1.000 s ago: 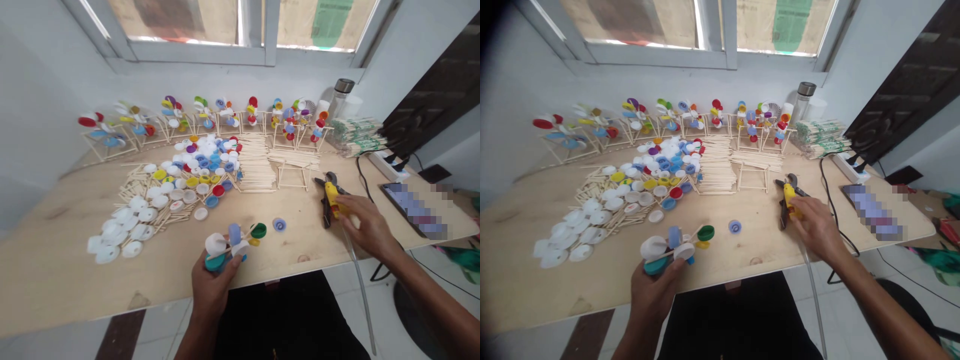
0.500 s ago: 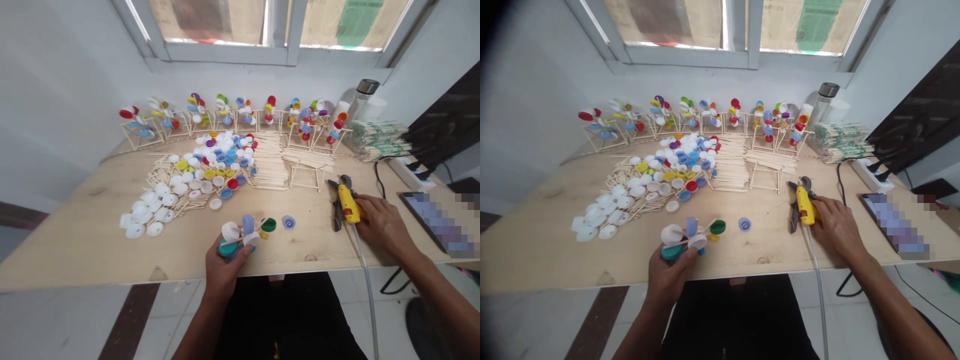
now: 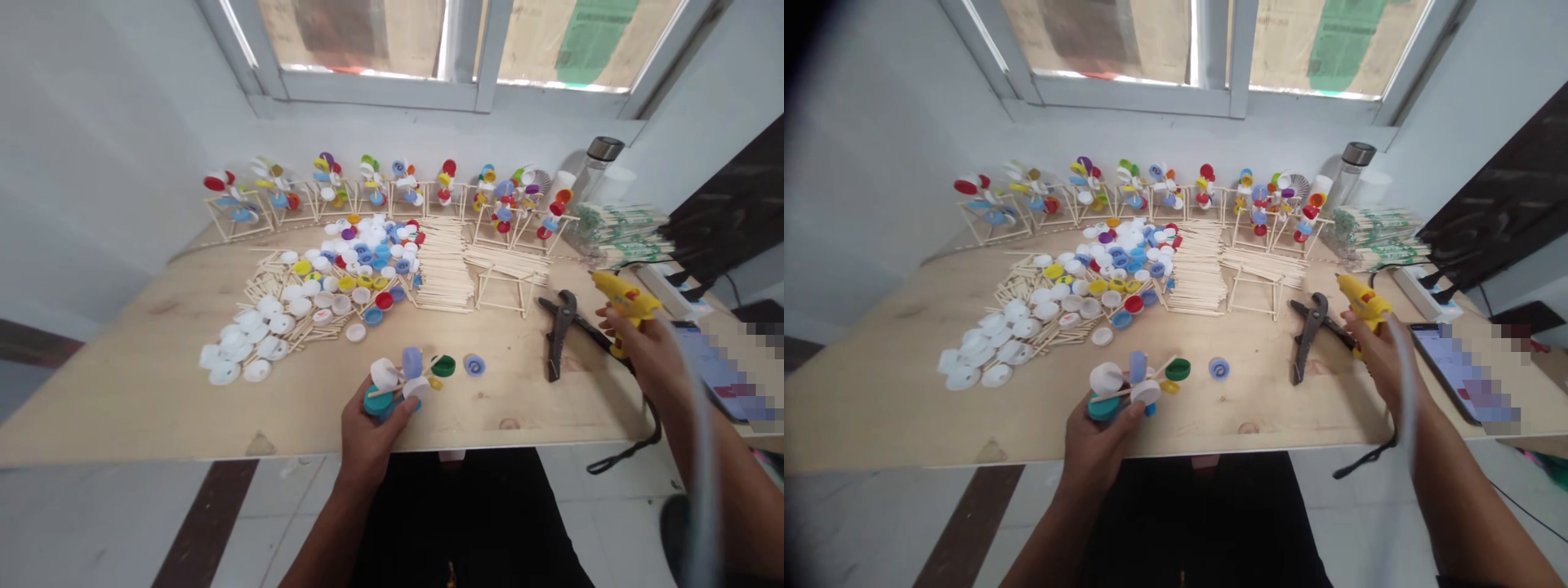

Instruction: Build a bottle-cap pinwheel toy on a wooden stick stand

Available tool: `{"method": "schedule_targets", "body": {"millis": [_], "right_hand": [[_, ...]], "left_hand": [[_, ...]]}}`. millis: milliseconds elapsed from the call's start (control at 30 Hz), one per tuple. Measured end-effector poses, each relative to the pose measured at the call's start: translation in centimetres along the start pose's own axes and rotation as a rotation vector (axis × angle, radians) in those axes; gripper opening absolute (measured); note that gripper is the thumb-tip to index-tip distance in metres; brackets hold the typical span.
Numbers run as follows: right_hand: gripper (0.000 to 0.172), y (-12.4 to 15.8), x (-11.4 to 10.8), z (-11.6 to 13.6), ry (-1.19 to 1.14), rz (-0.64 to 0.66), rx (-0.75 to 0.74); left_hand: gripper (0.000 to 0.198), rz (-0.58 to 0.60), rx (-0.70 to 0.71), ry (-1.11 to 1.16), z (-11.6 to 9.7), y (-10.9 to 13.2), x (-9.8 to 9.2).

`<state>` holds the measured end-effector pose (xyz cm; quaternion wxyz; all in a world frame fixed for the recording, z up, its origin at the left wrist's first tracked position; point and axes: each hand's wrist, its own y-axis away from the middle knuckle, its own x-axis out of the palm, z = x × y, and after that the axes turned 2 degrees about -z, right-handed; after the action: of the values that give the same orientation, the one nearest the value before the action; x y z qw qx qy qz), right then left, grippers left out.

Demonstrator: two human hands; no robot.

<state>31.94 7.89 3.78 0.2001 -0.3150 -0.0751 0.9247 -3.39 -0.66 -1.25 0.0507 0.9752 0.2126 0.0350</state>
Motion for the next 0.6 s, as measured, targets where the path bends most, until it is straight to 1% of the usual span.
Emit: {"method": "schedule_targets", "body": {"millis": [100, 167, 233, 300, 367, 400, 500, 600], "right_hand": [[0.036, -0.2, 0.9, 0.6, -0.11, 0.024, 0.09], [0.035, 0.5, 1.5, 1.3, -0.217, 0.073, 0.159], [0.037, 2.0, 2.1, 2.6, -0.284, 0.17, 0.219], [0.041, 3.9, 2.6, 4.2, -0.251, 0.285, 0.234], [0.04, 5.8, 3.0, 6.0, -0.2, 0.403, 0.196], [0.039, 6.8, 3.2, 6.8, -0.184, 0.449, 0.152], [0.034, 9.1, 3.6, 8.6, -0.145, 0.535, -0.011], [0.026, 10.6, 4.0, 9.2, -0.107, 0.586, -0.129]], "left_hand": [[0.034, -0.001, 0.003, -0.015, 0.1, 0.0, -0.1], [0.035, -0.006, 0.008, -0.013, 0.2, 0.0, -0.1], [0.035, -0.002, 0.011, -0.023, 0.2, 0.0, -0.1], [0.035, 0.009, 0.018, -0.046, 0.1, 0.0, -0.1], [0.035, 0.014, 0.035, -0.066, 0.1, 0.0, -0.2], [0.035, 0.016, 0.045, -0.074, 0.1, 0.0, -0.2], [0.037, 0.023, 0.076, -0.106, 0.4, -0.1, -0.4], [0.039, 0.019, 0.116, -0.118, 0.7, 0.0, -0.5]]}}
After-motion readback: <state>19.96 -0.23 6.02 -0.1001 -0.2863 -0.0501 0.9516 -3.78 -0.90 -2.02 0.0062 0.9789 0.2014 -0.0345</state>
